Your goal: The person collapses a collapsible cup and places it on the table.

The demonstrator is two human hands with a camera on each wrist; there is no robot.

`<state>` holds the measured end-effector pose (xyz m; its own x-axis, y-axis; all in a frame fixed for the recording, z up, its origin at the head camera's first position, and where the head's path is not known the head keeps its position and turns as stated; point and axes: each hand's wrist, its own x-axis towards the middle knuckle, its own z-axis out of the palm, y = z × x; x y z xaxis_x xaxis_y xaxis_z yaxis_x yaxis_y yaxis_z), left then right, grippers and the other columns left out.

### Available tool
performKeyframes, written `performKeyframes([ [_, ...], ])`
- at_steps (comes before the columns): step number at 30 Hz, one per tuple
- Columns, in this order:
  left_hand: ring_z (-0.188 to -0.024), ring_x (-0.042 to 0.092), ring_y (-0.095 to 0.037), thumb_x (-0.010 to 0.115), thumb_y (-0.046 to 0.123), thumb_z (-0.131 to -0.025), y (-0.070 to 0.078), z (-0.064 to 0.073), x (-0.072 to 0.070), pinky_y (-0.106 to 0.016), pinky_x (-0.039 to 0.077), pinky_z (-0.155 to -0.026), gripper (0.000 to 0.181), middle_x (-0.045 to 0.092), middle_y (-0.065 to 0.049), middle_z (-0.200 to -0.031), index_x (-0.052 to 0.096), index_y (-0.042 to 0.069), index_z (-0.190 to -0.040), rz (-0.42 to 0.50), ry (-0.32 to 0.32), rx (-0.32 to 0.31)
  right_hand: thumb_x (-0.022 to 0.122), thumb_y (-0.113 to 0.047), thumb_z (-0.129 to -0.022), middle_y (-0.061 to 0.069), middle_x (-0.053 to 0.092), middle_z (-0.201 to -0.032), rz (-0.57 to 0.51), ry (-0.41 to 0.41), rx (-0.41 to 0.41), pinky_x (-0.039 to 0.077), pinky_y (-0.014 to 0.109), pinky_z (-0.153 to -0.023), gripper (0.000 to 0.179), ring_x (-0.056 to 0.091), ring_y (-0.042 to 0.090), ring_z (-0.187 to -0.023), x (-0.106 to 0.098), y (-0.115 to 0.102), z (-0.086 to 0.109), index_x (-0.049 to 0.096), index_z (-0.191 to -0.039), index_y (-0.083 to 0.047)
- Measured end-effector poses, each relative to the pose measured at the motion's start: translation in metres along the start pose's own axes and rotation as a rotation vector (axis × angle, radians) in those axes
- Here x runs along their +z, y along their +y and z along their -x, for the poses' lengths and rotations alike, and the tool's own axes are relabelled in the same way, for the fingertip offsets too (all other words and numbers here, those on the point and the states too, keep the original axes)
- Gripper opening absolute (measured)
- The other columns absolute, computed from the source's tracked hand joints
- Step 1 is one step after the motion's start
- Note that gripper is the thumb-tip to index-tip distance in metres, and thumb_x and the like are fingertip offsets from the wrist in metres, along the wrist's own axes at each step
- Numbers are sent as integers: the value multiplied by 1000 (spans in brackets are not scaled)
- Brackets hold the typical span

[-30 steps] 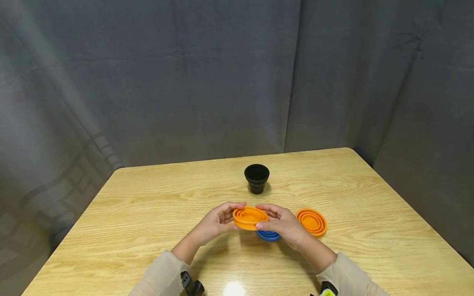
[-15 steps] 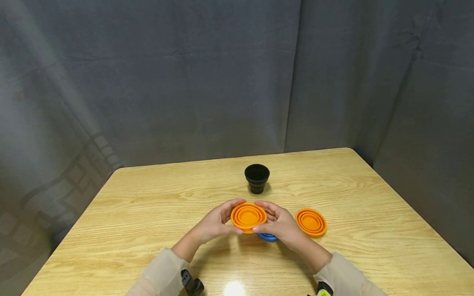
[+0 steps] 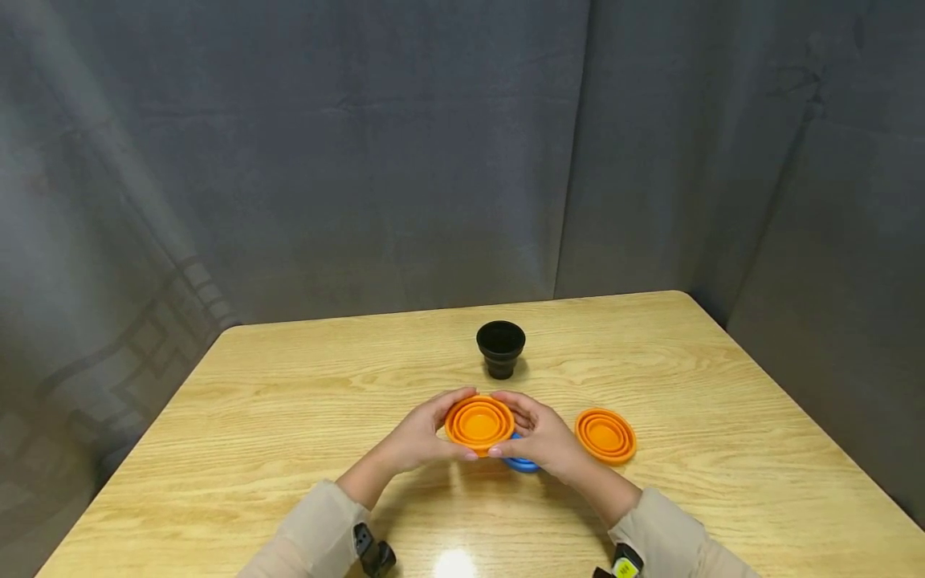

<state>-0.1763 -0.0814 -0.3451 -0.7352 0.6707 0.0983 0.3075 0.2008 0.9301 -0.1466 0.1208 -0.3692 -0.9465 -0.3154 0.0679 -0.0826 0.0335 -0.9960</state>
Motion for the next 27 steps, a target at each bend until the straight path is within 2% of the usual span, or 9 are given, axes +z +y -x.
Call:
performKeyframes([
  [4, -113, 40, -28, 72, 1, -67, 13, 4, 0, -42, 27, -96, 70, 39, -19, -126, 35, -8, -126, -19, 30, -11, 73, -18, -68, 18, 39, -127, 17, -47, -33, 33, 35, -92, 72, 40, 28, -114, -3, 1, -2, 36, -126, 2],
  [9, -111, 42, -26, 73, 2, -65, 13, 6, -3, -40, 29, -95, 68, 43, -17, -124, 39, -6, -124, -50, 61, -21, 70, -9, -71, 23, 38, -126, -14, -57, -73, 33, 31, -92, 66, 38, 31, -115, -11, 1, -5, 35, -124, 8],
  [13, -111, 42, -26, 73, -1, -64, 6, 6, -5, -39, 28, -96, 69, 43, -17, -124, 39, -7, -123, -24, 63, -12, 70, -6, -70, 26, 39, -125, -29, -28, -78, 30, 37, -94, 66, 35, 36, -116, -18, -1, -8, 34, -123, 11],
  [17, -114, 40, -26, 73, -2, -64, 1, 8, -7, -40, 26, -97, 69, 41, -17, -125, 38, -7, -124, -4, 57, -27, 69, -6, -71, 26, 41, -123, 9, 18, -103, 28, 42, -94, 63, 35, 39, -115, -24, -1, -11, 37, -122, 10],
  [22, -116, 37, -27, 73, 0, -65, -4, 10, -11, -42, 23, -98, 70, 40, -17, -127, 38, -6, -125, -19, 58, -49, 67, -3, -73, 25, 42, -122, 73, 94, -107, 32, 36, -93, 56, 37, 36, -114, -34, -1, -14, 40, -121, 8],
  [27, -118, 34, -28, 73, 4, -65, -8, 14, -14, -43, 21, -98, 71, 38, -15, -129, 38, -3, -126, -36, 59, -67, 66, -3, -74, 24, 41, -124, 113, 149, -90, 31, 37, -94, 55, 38, 33, -115, -44, -2, -21, 40, -122, 7],
])
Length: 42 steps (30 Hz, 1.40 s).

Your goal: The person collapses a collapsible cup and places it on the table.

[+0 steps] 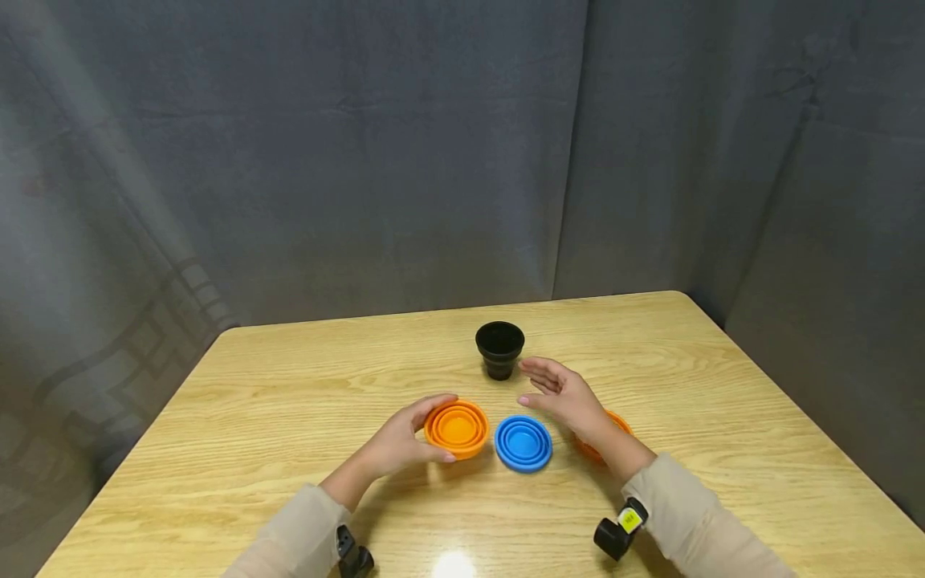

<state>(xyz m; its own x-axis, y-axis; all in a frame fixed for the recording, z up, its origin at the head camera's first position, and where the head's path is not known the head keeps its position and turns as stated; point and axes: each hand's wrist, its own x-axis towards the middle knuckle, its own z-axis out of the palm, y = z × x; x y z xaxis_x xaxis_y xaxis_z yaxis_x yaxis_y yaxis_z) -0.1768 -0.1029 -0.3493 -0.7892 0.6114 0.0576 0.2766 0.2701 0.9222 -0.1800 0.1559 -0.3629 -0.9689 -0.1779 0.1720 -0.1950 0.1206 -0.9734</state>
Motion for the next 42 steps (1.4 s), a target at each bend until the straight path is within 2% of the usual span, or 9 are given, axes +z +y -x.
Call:
performKeyframes([
  [6, -119, 33, -28, 74, 7, -65, -3, 4, -4, -44, 20, -99, 72, 38, -13, -130, 38, 0, -128, -10, -1, -29, 63, -3, -76, 24, 37, -127, 17, 34, 8, 28, 38, -96, 57, 35, 30, -118, -8, 0, -13, 35, -125, 7],
  [13, -120, 30, -30, 72, 2, -66, -7, 5, -8, -47, 17, -99, 71, 36, -17, -130, 36, -3, -128, 6, -50, -77, 64, -8, -77, 18, 33, -132, 34, 76, 29, 24, 36, -99, 61, 30, 27, -121, -15, 4, -30, 32, -128, 4],
  [18, -119, 31, -31, 72, 3, -67, -8, 5, -10, -46, 19, -98, 70, 37, -18, -130, 36, -4, -127, -12, -85, -110, 66, -13, -76, 16, 31, -134, 57, 93, 82, 20, 36, -100, 66, 26, 26, -123, -17, 7, -42, 30, -131, 0],
  [23, -119, 33, -29, 72, 4, -66, -23, 3, -11, -45, 19, -98, 73, 37, -16, -130, 35, -3, -128, -14, -103, -111, 69, -18, -73, 14, 27, -137, 114, 79, 126, 19, 36, -101, 76, 23, 25, -125, -17, 12, -53, 26, -133, -1],
  [29, -120, 32, -23, 74, 9, -65, -45, -1, -13, -43, 20, -99, 75, 37, -9, -132, 37, 5, -130, -50, -125, -112, 70, -20, -72, 15, 22, -139, 147, 50, 150, 18, 36, -101, 82, 19, 26, -126, -16, 18, -63, 22, -135, -2],
  [37, -121, 29, -24, 75, 11, -64, -52, -4, -13, -43, 19, -99, 75, 37, -8, -131, 39, 7, -129, -85, -147, -135, 70, -14, -72, 17, 19, -139, 110, 10, 132, 16, 38, -101, 83, 17, 30, -126, -12, 26, -75, 18, -136, -1],
  [42, -122, 28, -24, 77, 12, -63, -56, -5, -14, -43, 17, -100, 78, 35, -7, -133, 38, 8, -130, -137, -164, -139, 70, -14, -72, 17, 18, -139, 132, -1, 152, 18, 40, -100, 82, 17, 35, -125, -10, 28, -80, 19, -136, -3],
])
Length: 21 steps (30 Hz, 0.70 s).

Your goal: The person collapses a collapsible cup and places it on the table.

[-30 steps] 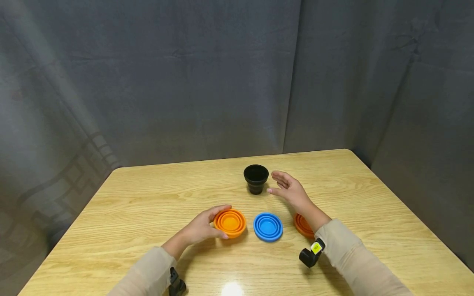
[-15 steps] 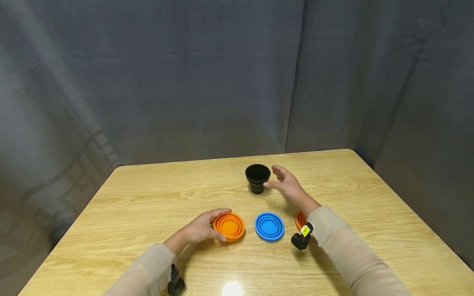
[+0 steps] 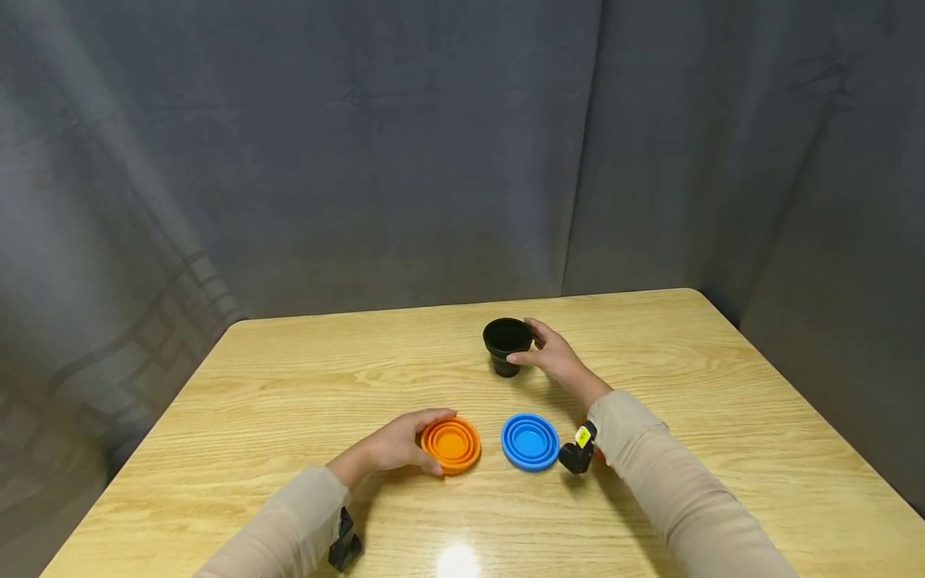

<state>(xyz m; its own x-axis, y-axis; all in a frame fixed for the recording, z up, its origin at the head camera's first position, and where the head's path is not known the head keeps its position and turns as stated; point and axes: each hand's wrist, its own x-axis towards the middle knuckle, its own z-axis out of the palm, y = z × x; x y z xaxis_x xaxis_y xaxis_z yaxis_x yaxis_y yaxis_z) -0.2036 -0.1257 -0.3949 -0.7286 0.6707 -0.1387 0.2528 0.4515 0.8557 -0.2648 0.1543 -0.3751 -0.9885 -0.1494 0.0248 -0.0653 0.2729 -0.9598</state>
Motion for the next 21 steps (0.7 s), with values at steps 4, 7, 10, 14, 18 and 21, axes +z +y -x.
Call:
performKeyframes([
  [4, -123, 26, -24, 77, 12, -62, -4, 0, -1, -43, 16, -100, 80, 32, -8, -135, 36, 8, -131, -33, -22, 3, 69, -13, -73, 18, 18, -139, 23, 3, 28, 19, 42, -99, 81, 17, 37, -124, 2, -8, 0, 20, -136, -3],
  [7, -123, 25, -25, 76, 12, -62, -6, -1, -1, -43, 16, -100, 81, 31, -8, -135, 35, 9, -132, -50, -33, 1, 69, -12, -73, 19, 20, -138, 21, 2, 22, 19, 43, -99, 80, 18, 38, -123, 2, -11, 0, 20, -135, -1],
  [10, -123, 25, -25, 77, 11, -62, -5, -1, -1, -44, 16, -100, 82, 31, -8, -135, 34, 9, -132, -72, -39, -5, 69, -11, -72, 19, 23, -136, 14, 8, 2, 20, 43, -99, 79, 21, 36, -123, 3, -8, -3, 22, -135, -1],
  [14, -123, 25, -26, 76, 10, -62, -3, 0, -2, -45, 16, -100, 83, 30, -8, -136, 33, 9, -132, -88, -48, -14, 71, -10, -70, 18, 31, -132, 17, 31, -13, 27, 43, -96, 78, 31, 34, -118, 5, -1, -9, 27, -133, -2],
  [18, -123, 24, -26, 76, 9, -62, -3, 0, -3, -45, 16, -100, 83, 29, -8, -136, 33, 10, -133, -109, -64, -20, 72, -12, -69, 19, 35, -128, 49, 76, 7, 32, 43, -91, 76, 36, 34, -111, 8, 0, -9, 30, -131, -2],
  [21, -123, 24, -26, 76, 9, -62, -3, -1, -4, -44, 17, -100, 83, 28, -9, -136, 32, 9, -133, -115, -74, -22, 72, -12, -68, 19, 36, -126, 56, 106, 26, 34, 42, -88, 76, 37, 33, -108, 9, -1, -9, 31, -131, -2],
])
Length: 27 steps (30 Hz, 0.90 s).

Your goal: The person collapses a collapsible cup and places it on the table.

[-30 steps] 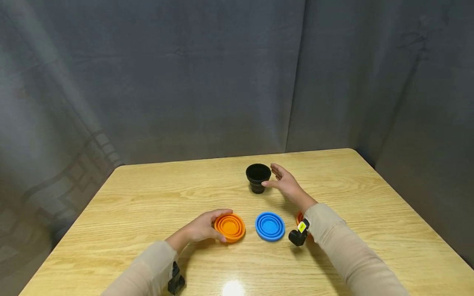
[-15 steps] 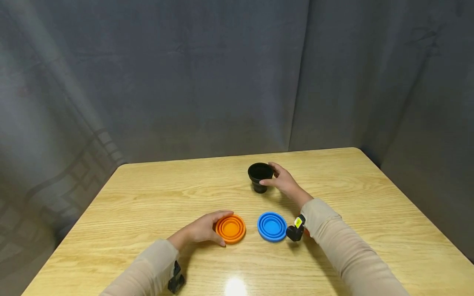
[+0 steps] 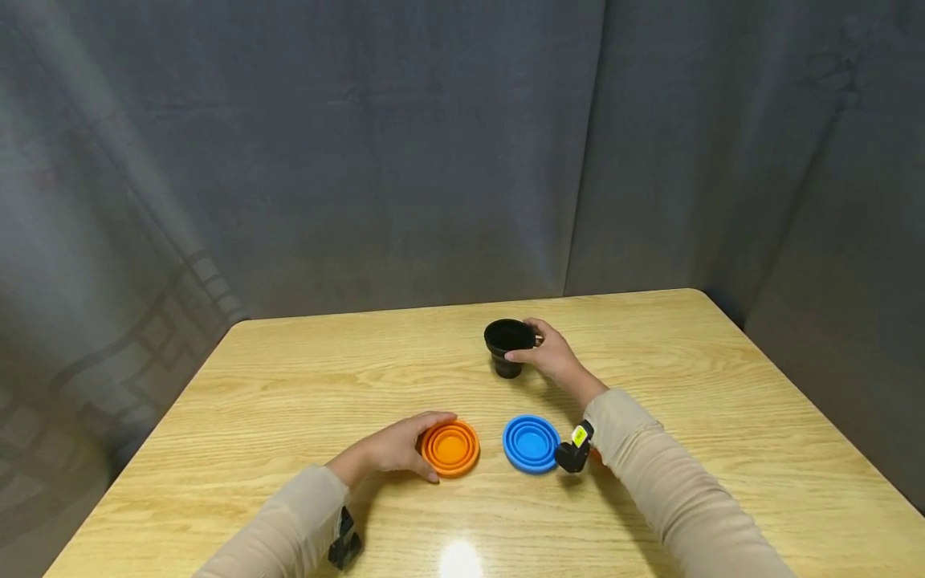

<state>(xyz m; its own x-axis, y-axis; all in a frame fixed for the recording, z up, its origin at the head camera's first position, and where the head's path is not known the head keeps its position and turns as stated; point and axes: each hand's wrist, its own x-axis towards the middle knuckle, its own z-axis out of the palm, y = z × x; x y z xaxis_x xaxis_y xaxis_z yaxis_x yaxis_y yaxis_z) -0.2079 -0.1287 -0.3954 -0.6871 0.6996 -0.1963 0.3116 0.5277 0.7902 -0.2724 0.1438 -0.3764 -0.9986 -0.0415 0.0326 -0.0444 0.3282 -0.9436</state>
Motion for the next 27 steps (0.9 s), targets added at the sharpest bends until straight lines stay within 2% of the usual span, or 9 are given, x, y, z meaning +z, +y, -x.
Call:
performKeyframes([
  [9, -121, 28, -24, 74, 15, -67, 3, 0, -2, -43, 19, -99, 80, 32, -10, -134, 30, 6, -133, 127, 4, -40, 72, -11, -67, 18, 38, -123, -80, 44, 32, 36, 39, -87, 72, 41, 32, -106, -2, -1, 4, 35, -127, -1],
  [16, -120, 30, -30, 68, 9, -73, 5, 0, -4, -43, 21, -99, 72, 32, -19, -132, 27, -5, -131, 192, 31, 37, 72, -9, -68, 19, 37, -124, -167, 19, 32, 34, 39, -90, 71, 40, 32, -108, -7, -11, 13, 34, -127, -1],
  [20, -123, 25, -31, 67, 11, -75, 10, 1, -5, -45, 20, -98, 70, 32, -16, -133, 28, -2, -132, 164, 66, 56, 71, -9, -69, 17, 37, -123, -184, -13, 28, 34, 39, -91, 69, 40, 31, -111, -10, -22, 21, 35, -128, -2],
  [27, -123, 25, -31, 67, 15, -75, 26, 0, -7, -47, 19, -98, 64, 36, -9, -132, 36, 6, -130, 97, 176, 83, 68, -5, -71, 18, 37, -124, -266, -97, 1, 35, 37, -91, 66, 41, 29, -110, -13, -36, 39, 33, -127, 1],
])
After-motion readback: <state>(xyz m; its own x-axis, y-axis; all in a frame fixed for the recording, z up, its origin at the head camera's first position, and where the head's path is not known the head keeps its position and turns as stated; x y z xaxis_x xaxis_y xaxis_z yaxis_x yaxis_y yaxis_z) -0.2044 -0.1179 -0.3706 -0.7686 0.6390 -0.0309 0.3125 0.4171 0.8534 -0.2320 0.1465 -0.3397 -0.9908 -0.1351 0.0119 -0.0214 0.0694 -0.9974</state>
